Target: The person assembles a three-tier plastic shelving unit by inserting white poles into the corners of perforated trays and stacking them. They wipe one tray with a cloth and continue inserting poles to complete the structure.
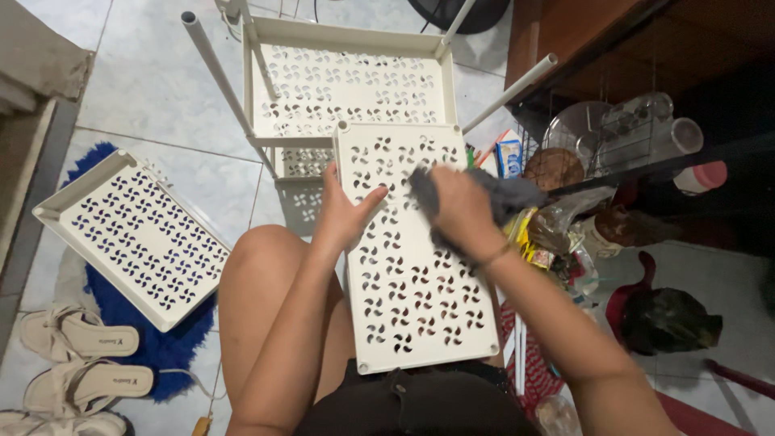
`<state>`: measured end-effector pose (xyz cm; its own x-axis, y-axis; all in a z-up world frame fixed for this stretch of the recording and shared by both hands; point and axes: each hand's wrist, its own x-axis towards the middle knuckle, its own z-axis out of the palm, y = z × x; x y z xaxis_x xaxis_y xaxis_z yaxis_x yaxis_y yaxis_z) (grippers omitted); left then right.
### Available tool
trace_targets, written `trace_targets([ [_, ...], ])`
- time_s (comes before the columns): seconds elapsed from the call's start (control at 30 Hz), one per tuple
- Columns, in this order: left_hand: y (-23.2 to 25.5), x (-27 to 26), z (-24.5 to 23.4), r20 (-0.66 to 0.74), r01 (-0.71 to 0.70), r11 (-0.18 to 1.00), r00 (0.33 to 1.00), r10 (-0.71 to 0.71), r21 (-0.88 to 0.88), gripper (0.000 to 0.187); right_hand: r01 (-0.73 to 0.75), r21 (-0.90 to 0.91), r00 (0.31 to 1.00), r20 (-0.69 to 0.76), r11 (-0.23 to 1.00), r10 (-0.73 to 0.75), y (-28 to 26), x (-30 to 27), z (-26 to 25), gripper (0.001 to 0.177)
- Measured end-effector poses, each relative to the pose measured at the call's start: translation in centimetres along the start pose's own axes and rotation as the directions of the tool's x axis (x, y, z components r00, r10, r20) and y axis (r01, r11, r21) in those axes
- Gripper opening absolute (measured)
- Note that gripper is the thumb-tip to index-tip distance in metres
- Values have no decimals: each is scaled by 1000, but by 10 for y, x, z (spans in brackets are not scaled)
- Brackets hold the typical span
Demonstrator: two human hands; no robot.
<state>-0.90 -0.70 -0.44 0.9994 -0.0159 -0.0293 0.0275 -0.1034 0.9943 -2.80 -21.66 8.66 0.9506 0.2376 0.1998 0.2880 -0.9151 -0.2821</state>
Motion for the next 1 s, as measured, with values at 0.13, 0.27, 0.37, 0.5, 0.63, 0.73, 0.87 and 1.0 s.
trace_targets([
  [0.13, 8, -9, 6, 22, 133, 984, 991, -132, -122, 85, -218, -1, 969, -120, 976, 216, 75, 34, 5, 40],
  [0.27, 19, -16, -5, 12, 102, 931, 995, -104, -350, 66, -483, 306, 826, -152, 820, 544, 158, -10, 24, 42],
  [0.37, 31, -16, -18, -36, -49, 776, 999, 34, -628, 62, -581, 337, 769, -71, 741, 636, 189, -55, 69, 47],
  [0.5, 56, -22, -52, -151, -126, 820, 987, 49, -558, 65, -299, 465, 950, 64, 834, 305, 200, -69, 87, 62],
  [0.63, 90, -28, -94, -364, -329, 807, 919, 153, -490, 75, -402, 299, 897, -60, 865, 438, 184, -33, 36, 29],
  [0.73, 123, -44, -116, -468, -489, 774, 837, 285, -404, 78, -387, 446, 922, 184, 807, 341, 124, 16, 53, 29],
  [0.87, 169, -59, -128, -525, -616, 731, 743, 415, -293, 75, -31, 420, 968, -214, 907, 132, 60, 77, 122, 28],
  [1.0, 204, -60, -124, -527, -684, 674, 696, 488, -280, 75, 25, 387, 1000, -18, 922, -20, 50, 103, 162, 23],
])
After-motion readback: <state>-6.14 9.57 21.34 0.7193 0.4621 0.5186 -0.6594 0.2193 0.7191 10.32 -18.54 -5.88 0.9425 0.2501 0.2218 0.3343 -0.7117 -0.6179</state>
